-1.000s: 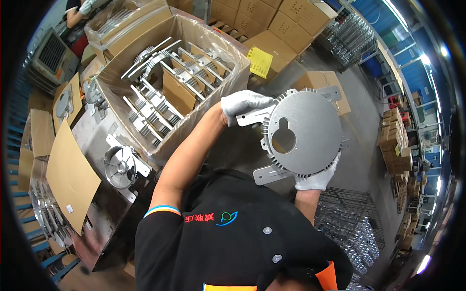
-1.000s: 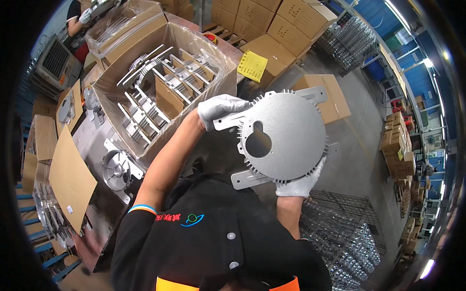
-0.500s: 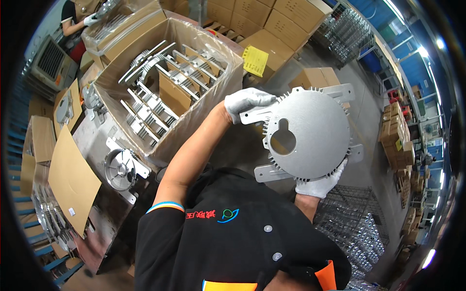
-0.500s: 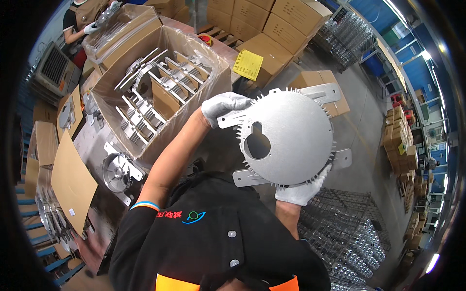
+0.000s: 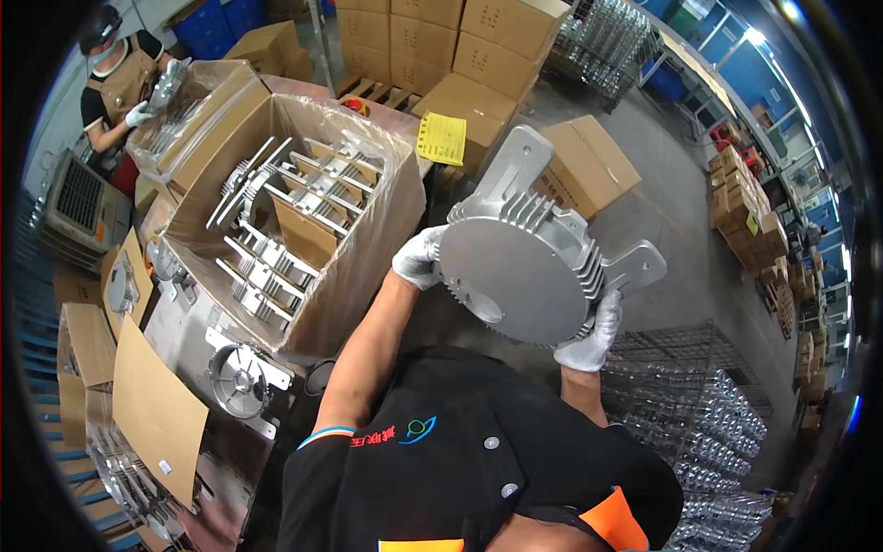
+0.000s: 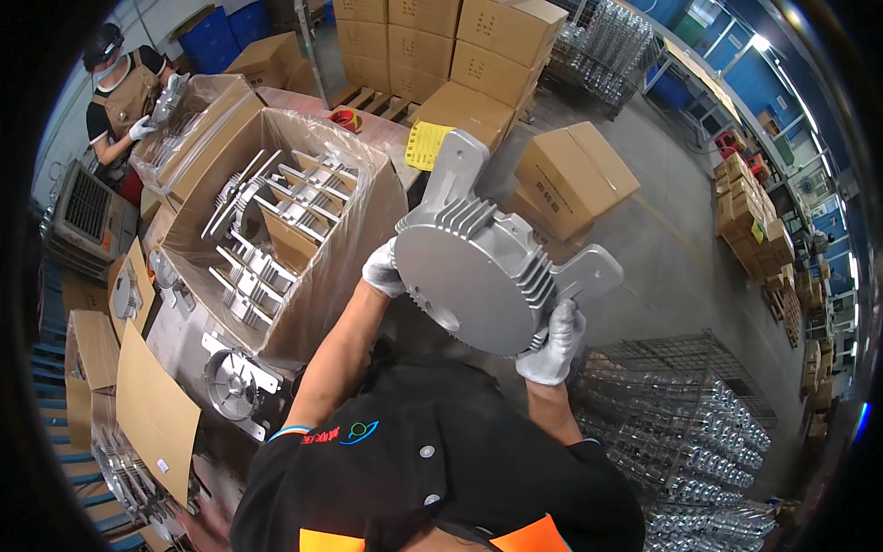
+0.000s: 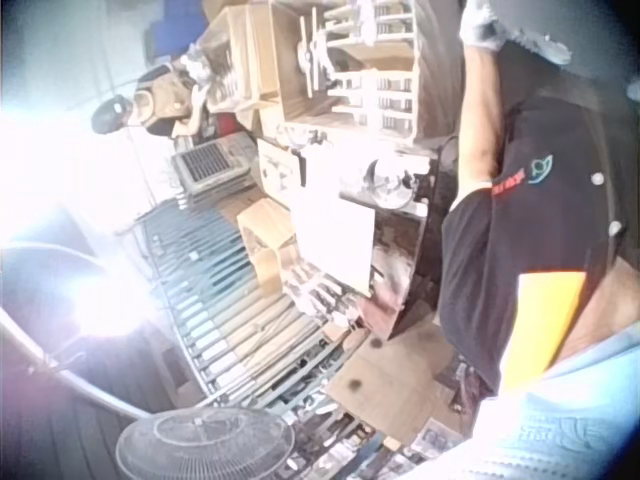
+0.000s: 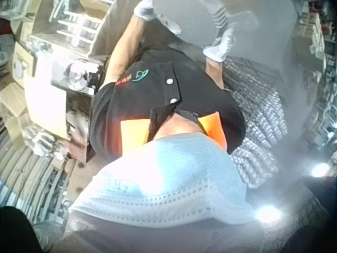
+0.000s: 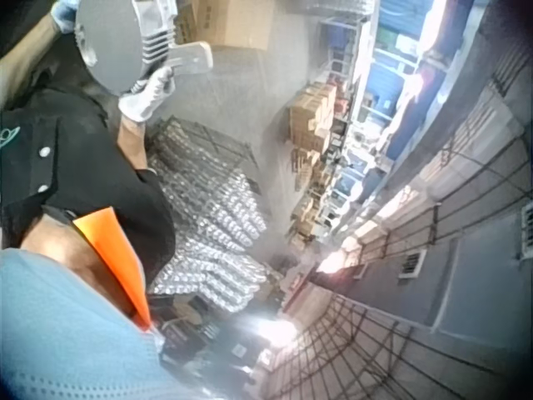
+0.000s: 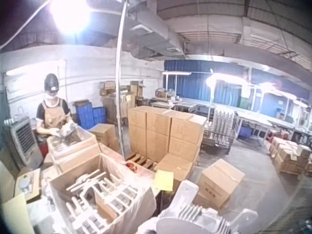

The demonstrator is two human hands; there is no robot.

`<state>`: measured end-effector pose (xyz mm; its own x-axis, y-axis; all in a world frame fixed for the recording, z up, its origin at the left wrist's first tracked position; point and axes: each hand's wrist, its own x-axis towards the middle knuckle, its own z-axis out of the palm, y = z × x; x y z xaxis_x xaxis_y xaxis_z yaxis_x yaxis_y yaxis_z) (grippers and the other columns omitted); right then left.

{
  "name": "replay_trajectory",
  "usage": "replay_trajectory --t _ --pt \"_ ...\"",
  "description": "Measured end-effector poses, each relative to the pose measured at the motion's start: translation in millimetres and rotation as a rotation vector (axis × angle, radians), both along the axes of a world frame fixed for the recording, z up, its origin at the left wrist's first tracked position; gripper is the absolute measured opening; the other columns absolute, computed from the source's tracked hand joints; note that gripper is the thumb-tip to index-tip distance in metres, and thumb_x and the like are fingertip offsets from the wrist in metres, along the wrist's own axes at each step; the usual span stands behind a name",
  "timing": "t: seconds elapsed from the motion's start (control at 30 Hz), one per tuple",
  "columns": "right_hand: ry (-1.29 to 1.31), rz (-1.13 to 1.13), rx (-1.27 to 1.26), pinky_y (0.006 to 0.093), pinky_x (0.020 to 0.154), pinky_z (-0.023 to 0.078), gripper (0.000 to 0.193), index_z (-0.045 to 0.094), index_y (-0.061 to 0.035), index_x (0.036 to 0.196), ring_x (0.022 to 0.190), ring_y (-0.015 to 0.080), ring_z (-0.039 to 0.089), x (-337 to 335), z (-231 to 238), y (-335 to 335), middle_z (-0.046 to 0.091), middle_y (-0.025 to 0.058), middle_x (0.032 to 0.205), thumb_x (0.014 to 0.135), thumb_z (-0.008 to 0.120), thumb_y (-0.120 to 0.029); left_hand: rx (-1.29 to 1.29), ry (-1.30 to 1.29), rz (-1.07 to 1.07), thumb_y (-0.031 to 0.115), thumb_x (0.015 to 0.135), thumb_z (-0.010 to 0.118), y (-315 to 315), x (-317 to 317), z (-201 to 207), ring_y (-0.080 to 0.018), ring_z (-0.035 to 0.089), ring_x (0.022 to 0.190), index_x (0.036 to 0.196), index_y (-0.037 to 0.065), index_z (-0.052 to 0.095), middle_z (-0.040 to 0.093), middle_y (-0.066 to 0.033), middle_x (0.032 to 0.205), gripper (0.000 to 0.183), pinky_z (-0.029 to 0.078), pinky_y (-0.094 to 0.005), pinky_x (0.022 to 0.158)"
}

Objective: The person takes metal housings from a cardboard box, turns each piece over by hand, and places them between cardboard dividers in the box.

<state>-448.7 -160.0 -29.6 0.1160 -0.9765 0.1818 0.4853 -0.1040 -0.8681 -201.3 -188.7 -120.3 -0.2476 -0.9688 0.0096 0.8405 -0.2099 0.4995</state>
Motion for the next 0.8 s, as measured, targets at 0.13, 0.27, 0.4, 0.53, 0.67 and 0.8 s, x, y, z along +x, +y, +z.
replay_trajectory --t 0.13,0.27,0.4,0.53,0.67,0.8 --pt "-0.182 0.113 0.049 0.0398 0.094 0.037 0.055 0.034 -0.0051 0.129 0.110 0.0242 0.046 -7.0 -14.7 -16.3 0.045 0.0127 0.123 0.089 0.038 -0.043 -0.084 -0.050 0.088 0.023 0.069 0.071 10.9 2.6 10.0 -0.0175 0.059 0.084 0.114 -0.006 0.049 0.060 -0.0105 0.099 0.058 0.048 -0.0291 0.071" --pt "-0.488 0.282 0.103 0.0418 0.094 0.038 0.057 0.030 -0.0081 0.133 0.110 0.0252 0.045 -2.9 -16.0 -46.5 0.043 0.0125 0.123 0.089 0.033 -0.044 -0.140 -0.175 -0.061 0.019 0.072 0.069 23.5 13.9 21.1 -0.0102 0.054 0.073 0.115 -0.004 0.050 0.060 -0.0056 0.093 0.053 0.041 -0.0220 0.059" --pt "0.189 0.112 -0.219 0.0380 0.090 0.042 0.040 0.039 -0.0046 0.123 0.105 0.0235 0.049 -16.4 -67.6 -80.5 0.048 0.0114 0.117 0.091 0.033 -0.028 -0.191 -0.301 -0.147 0.011 0.076 0.066 38.6 1.2 75.4 -0.0118 0.053 0.094 0.123 -0.004 0.044 0.057 -0.0080 0.110 0.054 0.042 -0.0223 0.077" --pt "-0.185 0.318 -0.072 0.0362 0.090 0.042 0.040 0.038 -0.0025 0.124 0.108 0.0244 0.049 38.0 -7.7 -47.8 0.048 0.0131 0.118 0.093 0.030 -0.026 -0.229 -0.502 -0.107 0.008 0.080 0.061 44.0 -6.8 104.7 -0.0149 0.048 0.108 0.124 -0.004 0.041 0.051 -0.0106 0.120 0.049 0.038 -0.0258 0.090" --pt "0.281 -0.114 -0.041 0.0296 0.076 0.048 0.027 0.049 -0.0015 0.112 0.090 0.0182 0.057 4.0 -70.1 -65.7 0.057 0.0089 0.103 0.087 0.044 -0.013 -0.246 -0.488 -0.124 0.018 0.073 0.070 49.1 -8.9 114.6 -0.0151 0.042 0.114 0.129 -0.003 0.033 0.043 -0.0105 0.128 0.071 0.033 -0.0284 0.095" --pt "0.239 0.167 -0.013 0.0317 0.085 0.044 0.036 0.045 -0.0003 0.118 0.098 0.0211 0.054 -14.6 -86.2 -85.5 0.054 0.0112 0.109 0.091 0.038 -0.022 -0.254 -0.602 -0.057 0.018 0.066 0.075 47.3 -14.7 122.9 -0.0161 0.039 0.115 0.132 -0.004 0.026 0.042 -0.0099 0.126 0.085 0.031 -0.0300 0.097"
